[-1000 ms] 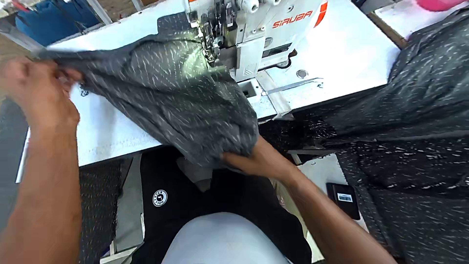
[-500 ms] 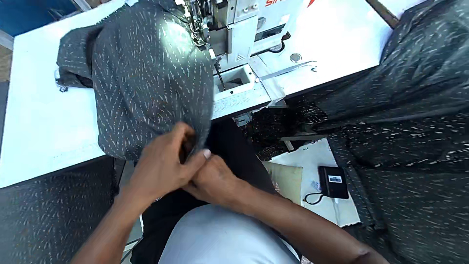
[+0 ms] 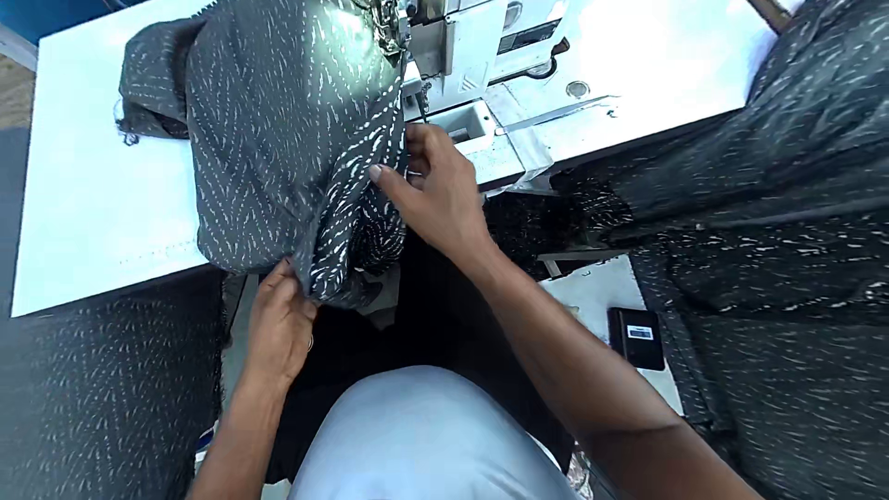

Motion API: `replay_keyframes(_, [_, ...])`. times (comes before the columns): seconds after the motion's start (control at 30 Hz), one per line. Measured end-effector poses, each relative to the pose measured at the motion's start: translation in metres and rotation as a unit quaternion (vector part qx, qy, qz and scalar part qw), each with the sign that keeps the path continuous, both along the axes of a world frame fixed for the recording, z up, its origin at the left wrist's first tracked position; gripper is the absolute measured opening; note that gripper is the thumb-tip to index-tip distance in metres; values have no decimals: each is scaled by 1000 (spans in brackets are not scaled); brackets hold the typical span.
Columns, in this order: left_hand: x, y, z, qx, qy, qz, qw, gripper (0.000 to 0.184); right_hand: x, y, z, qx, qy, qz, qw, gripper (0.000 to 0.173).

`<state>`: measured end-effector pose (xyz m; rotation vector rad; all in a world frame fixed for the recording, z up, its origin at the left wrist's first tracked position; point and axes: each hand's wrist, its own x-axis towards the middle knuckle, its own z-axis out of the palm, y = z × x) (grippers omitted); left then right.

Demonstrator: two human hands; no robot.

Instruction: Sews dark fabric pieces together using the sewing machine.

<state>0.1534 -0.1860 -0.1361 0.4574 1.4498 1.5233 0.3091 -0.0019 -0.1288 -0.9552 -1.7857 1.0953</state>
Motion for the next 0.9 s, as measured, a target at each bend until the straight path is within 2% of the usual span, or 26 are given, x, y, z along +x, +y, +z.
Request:
replay_keyframes(0.03, [-2,-2,11,11,50,-31,998,24,-6,5,1,-33,16,19,999,34])
replay_keyframes(0.07, [-7,-4,22,14,151,-57,987,23,-8,7,2,-77,65,50,994,22])
replay_keyframes(0.1, [-14,-6,30,5,300,-63,952,26,-6,4,4,-134,138,89,977,17])
replay_keyframes(0.13, [-24,-9,33,-13,471,-47,881,26,-1,0,6,-197,208,131,949,16])
replay_keyframes(0.17, [-38,-13,30,-23,593,-18,805,26,5,-3,4,-248,254,169,919,13])
replay_keyframes(0.2, [-53,-17,23,-38,653,9,757,25,9,-6,-3,-280,274,203,897,14])
replay_keyframes(0.23, [-65,-25,13,-70,661,29,746,25,12,-9,-10,-296,263,238,887,23])
replay_keyframes(0.27, [-74,-31,3,-108,646,46,754,24,12,-15,-17,-296,231,257,891,30])
replay_keyframes(0.37, [-87,-58,-28,-185,621,64,759,21,4,-41,-32,-262,90,265,924,40])
replay_keyframes(0.43, [-102,-80,-30,-213,623,70,749,23,-5,-60,-47,-221,38,306,925,47])
replay_keyframes(0.47, [-111,-93,-24,-214,612,80,757,23,-12,-72,-53,-195,15,332,923,47])
replay_keyframes(0.5, [-117,-107,-11,-206,582,89,782,22,-19,-88,-53,-175,-11,366,914,45])
replay_keyframes(0.57, [-126,-129,31,-141,479,89,862,15,-35,-125,-33,-148,-41,463,873,39])
replay_keyframes(0.6, [-126,-138,58,-102,431,69,894,15,-41,-139,-16,-143,-52,531,833,39])
replay_keyframes(0.63, [-125,-148,81,-73,414,34,907,16,-43,-150,0,-132,-60,597,789,40])
replay_keyframes(0.67, [-124,-156,95,-64,429,-13,901,14,-42,-158,8,-106,-52,640,759,42])
replay_keyframes(0.7, [-126,-162,100,-80,461,-75,880,13,-38,-160,0,-73,-29,659,748,43])
replay_keyframes(0.73, [-129,-166,94,-113,491,-139,852,14,-36,-167,-35,-13,65,638,767,39])
replay_keyframes(0.77, [-133,-168,78,-150,504,-189,830,16,-31,-168,-55,-9,92,619,780,37])
replay_keyframes(0.83, [-135,-171,32,-216,464,-255,820,18,-8,-157,-37,-143,-85,585,794,31])
replay_keyframes(0.9, [-128,-169,-13,-251,388,-265,846,18,12,-152,-26,-247,-153,522,802,29])
